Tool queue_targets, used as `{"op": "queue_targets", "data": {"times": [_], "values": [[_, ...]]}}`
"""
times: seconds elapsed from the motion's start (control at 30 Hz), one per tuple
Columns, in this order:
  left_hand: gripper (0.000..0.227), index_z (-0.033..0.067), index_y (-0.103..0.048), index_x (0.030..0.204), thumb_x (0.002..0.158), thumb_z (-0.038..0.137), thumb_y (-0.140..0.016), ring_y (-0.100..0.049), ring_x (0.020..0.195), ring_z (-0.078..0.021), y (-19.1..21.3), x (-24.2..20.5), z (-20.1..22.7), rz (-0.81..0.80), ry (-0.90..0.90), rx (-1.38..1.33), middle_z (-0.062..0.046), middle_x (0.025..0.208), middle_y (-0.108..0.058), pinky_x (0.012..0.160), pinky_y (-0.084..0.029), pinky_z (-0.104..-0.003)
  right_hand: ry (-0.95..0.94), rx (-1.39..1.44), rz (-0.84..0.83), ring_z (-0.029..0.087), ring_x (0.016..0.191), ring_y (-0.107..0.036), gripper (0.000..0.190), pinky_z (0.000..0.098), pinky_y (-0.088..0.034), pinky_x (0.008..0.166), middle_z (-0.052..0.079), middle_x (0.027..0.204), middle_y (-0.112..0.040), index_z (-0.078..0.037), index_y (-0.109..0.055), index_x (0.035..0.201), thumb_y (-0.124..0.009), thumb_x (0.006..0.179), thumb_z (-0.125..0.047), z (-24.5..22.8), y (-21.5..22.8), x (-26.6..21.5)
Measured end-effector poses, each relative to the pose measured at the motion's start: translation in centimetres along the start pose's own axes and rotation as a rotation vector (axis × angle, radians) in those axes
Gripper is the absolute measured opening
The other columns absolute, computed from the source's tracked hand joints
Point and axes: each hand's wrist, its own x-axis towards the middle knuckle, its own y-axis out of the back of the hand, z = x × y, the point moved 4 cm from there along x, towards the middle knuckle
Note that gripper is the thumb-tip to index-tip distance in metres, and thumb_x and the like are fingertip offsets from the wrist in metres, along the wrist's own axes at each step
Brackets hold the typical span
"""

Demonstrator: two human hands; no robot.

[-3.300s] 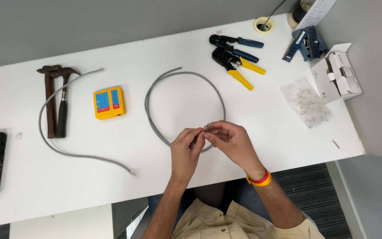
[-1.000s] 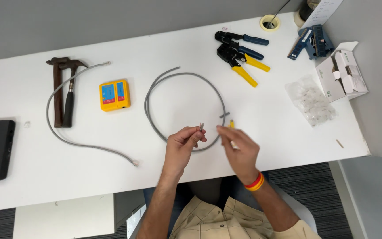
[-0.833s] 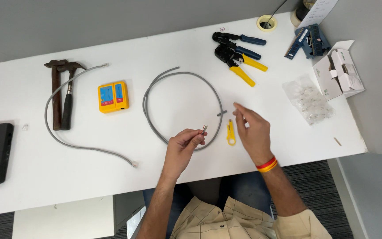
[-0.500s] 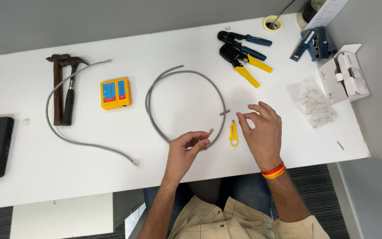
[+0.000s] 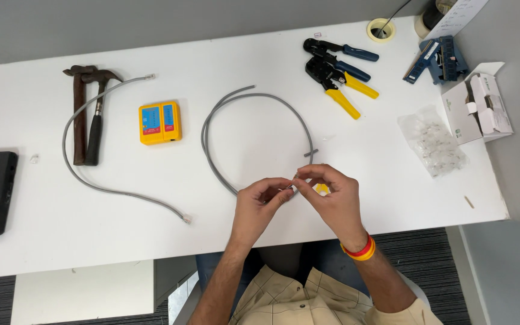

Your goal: Strip the outer jacket of an Ethernet cable, arrange the internal wires, and use a crimping tool to attach an RJ45 connector.

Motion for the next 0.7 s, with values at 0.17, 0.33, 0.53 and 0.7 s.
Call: {"op": "queue_targets", "data": {"times": [0.17, 0.33, 0.53, 0.7], "values": [[0.02, 0.0025, -0.075, 0.111, 0.092, 0.008, -0.074, -0.078, 0.089, -0.0131, -0.2, 0.0, 0.2, 0.035, 0.031, 0.095, -0.008, 0.094, -0.081, 0.079, -0.064, -0.027, 0.012, -0.073, 0.073, 0.008, 0.075, -0.07, 0.019, 0.022, -0.054, 0.063, 0.003, 0.093, -0.078, -0.004, -0.076, 0.104, -0.082, 0.086, -0.008, -0.5, 0.1, -0.2], [0.021, 0.0013, -0.074, 0.112, 0.093, 0.007, -0.073, -0.078, 0.093, -0.0139, -0.1, -0.1, 0.1, 0.034, -0.013, 0.028, -0.009, 0.099, -0.08, 0.083, -0.065, -0.027, 0.149, -0.247, 0.111, 0.012, 0.071, -0.067, 0.019, 0.0242, -0.054, 0.065, 0.004, 0.095, -0.078, -0.007, -0.078, 0.104, -0.082, 0.085, -0.007, -1.5, 0.2, -0.4], [0.022, -0.0009, -0.073, 0.113, 0.092, 0.005, -0.072, -0.077, 0.094, -0.0144, -0.1, 0.0, -0.3, 0.045, -0.027, -0.038, -0.011, 0.102, -0.079, 0.086, -0.065, -0.027, 0.437, -0.403, 0.185, 0.02, 0.094, -0.073, 0.022, 0.0312, -0.06, 0.083, 0.005, 0.104, -0.076, -0.007, -0.075, 0.109, -0.08, 0.088, -0.003, -2.8, 0.1, -1.3], [0.022, -0.0007, -0.074, 0.113, 0.092, 0.006, -0.073, -0.077, 0.094, -0.0153, 0.0, 0.2, -0.6, 0.077, -0.002, -0.027, -0.011, 0.102, -0.079, 0.084, -0.065, -0.028, 0.35, -0.377, 0.157, 0.019, 0.087, -0.073, 0.021, 0.0285, -0.058, 0.071, 0.005, 0.1, -0.076, -0.006, -0.075, 0.106, -0.081, 0.086, -0.003, -2.0, 0.1, -1.6]]}}
